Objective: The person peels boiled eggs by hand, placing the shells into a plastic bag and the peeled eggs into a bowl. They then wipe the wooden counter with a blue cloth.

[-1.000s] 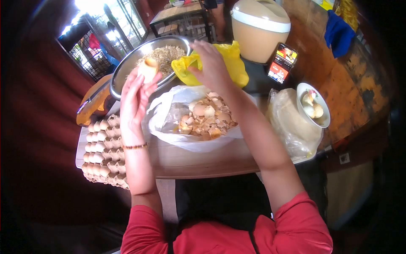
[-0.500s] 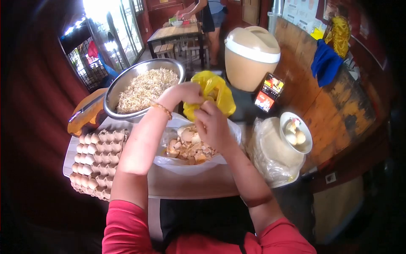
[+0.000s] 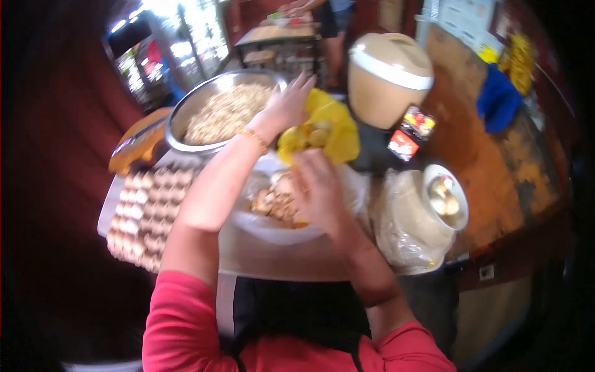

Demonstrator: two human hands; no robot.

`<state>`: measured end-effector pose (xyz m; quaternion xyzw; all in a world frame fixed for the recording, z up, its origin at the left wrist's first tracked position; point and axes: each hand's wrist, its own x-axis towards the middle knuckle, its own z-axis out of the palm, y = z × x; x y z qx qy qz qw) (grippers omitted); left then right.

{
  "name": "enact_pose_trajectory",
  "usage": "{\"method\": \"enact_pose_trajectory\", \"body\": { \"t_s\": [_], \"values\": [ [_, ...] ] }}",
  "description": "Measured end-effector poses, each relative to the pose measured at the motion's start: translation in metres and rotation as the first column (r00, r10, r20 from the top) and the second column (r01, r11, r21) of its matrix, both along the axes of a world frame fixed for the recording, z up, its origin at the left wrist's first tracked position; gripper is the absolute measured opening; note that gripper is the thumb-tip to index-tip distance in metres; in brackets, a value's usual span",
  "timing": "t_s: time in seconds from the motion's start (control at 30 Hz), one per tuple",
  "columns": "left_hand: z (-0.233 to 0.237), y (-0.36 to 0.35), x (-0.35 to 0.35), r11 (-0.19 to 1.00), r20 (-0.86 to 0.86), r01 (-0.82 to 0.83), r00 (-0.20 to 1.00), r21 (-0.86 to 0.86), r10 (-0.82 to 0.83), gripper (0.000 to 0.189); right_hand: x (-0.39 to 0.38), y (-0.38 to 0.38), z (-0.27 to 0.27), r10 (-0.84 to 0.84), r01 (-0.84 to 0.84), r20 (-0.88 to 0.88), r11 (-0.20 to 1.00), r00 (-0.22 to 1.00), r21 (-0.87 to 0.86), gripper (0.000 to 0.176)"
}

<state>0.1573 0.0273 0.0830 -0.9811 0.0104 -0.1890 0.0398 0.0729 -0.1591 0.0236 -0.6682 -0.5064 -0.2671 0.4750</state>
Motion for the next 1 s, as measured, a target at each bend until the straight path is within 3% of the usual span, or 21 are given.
{"method": "enact_pose_trajectory", "body": {
  "t_s": [0.03, 0.1, 0.17, 0.23, 0.33, 0.4, 0.43, 0.5, 0.53, 0.57, 0.6, 0.63, 0.7, 0.77, 0.8, 0.93, 1.0],
  "values": [
    [0.007, -0.004, -0.015, 0.999, 0.202, 0.048, 0.978, -0.009, -0.045, 0.086, 0.003, 0.002, -0.004, -0.04, 0.04, -0.061, 0.999, 0.997, 0.003, 0.034],
    [0.017, 0.001, -0.039, 0.987, 0.56, 0.149, 0.824, -0.065, -0.088, 0.083, 0.012, 0.005, -0.013, -0.14, 0.139, -0.002, 0.987, 0.99, 0.083, 0.04],
    [0.022, 0.011, -0.08, 0.978, 0.68, 0.139, 0.734, -0.156, 0.004, 0.078, 0.009, 0.004, 0.005, -0.052, 0.058, -0.049, 0.99, 0.997, 0.13, 0.044],
    [0.015, 0.033, -0.126, 0.981, 0.671, 0.034, 0.734, -0.192, 0.106, 0.074, 0.004, 0.004, 0.009, -0.08, 0.08, 0.0, 0.986, 0.997, 0.147, 0.048],
    [-0.007, 0.089, -0.2, 0.888, 0.478, -0.457, 0.771, -0.043, 0.42, 0.054, -0.002, 0.003, 0.011, -0.122, 0.106, 0.081, 0.978, 0.989, 0.181, 0.046],
    [-0.017, 0.131, -0.262, 0.771, 0.209, -0.63, 0.745, -0.092, 0.633, 0.048, -0.008, 0.002, 0.014, -0.127, 0.106, 0.116, 0.979, 0.985, 0.172, 0.045],
    [-0.015, 0.151, -0.285, 0.569, -0.104, -0.816, 0.578, -0.106, 0.809, 0.045, -0.011, 0.002, 0.015, -0.148, 0.123, 0.151, 0.979, 0.977, 0.164, 0.045],
    [-0.028, 0.179, -0.337, 0.429, -0.22, -0.903, 0.415, 0.023, 0.883, 0.035, -0.018, 0.004, 0.012, -0.137, 0.118, 0.116, 0.981, 0.984, 0.151, 0.04],
    [-0.019, 0.169, -0.356, 0.41, -0.32, -0.91, 0.372, 0.058, 0.871, 0.038, -0.017, 0.006, 0.01, -0.122, 0.106, 0.12, 0.986, 0.985, 0.13, 0.037],
    [-0.04, 0.206, -0.377, 0.295, -0.421, -0.954, 0.246, 0.052, 0.873, 0.044, -0.017, 0.007, 0.007, -0.115, 0.101, 0.123, 0.989, 0.986, 0.109, 0.034],
    [-0.059, 0.217, -0.406, 0.471, -0.274, -0.879, 0.438, 0.067, 0.856, 0.049, -0.016, 0.008, 0.005, -0.138, 0.126, 0.12, 0.986, 0.983, 0.106, 0.034],
    [-0.046, 0.198, -0.41, 0.485, -0.376, -0.872, 0.472, -0.065, 0.797, 0.052, -0.015, 0.01, 0.004, -0.104, 0.093, 0.101, 0.99, 0.989, 0.109, 0.031],
    [-0.078, 0.23, -0.43, 0.475, -0.287, -0.879, 0.465, -0.04, 0.837, 0.037, -0.015, 0.01, 0.002, -0.113, 0.104, 0.079, 0.989, 0.99, 0.109, 0.028],
    [-0.074, 0.215, -0.431, 0.573, -0.195, -0.815, 0.577, -0.079, 0.793, 0.033, -0.017, 0.012, 0.001, -0.018, 0.015, 0.018, 0.993, 1.0, 0.121, 0.026],
    [-0.069, 0.199, -0.427, 0.605, -0.111, -0.791, 0.612, -0.09, 0.783, 0.031, -0.017, 0.013, 0.0, -0.049, 0.046, 0.019, 0.992, 0.999, 0.119, 0.026],
    [-0.059, 0.167, -0.419, 0.536, -0.017, -0.84, 0.539, -0.083, 0.842, 0.033, -0.02, 0.014, -0.001, 0.017, -0.029, 0.078, 0.989, 0.997, 0.148, 0.024],
    [-0.051, 0.135, -0.405, 0.667, 0.491, -0.733, 0.536, -0.132, 0.687, 0.042, -0.021, 0.014, -0.001, 0.033, -0.045, 0.085, 0.988, 0.996, 0.149, 0.022]
  ]
}}
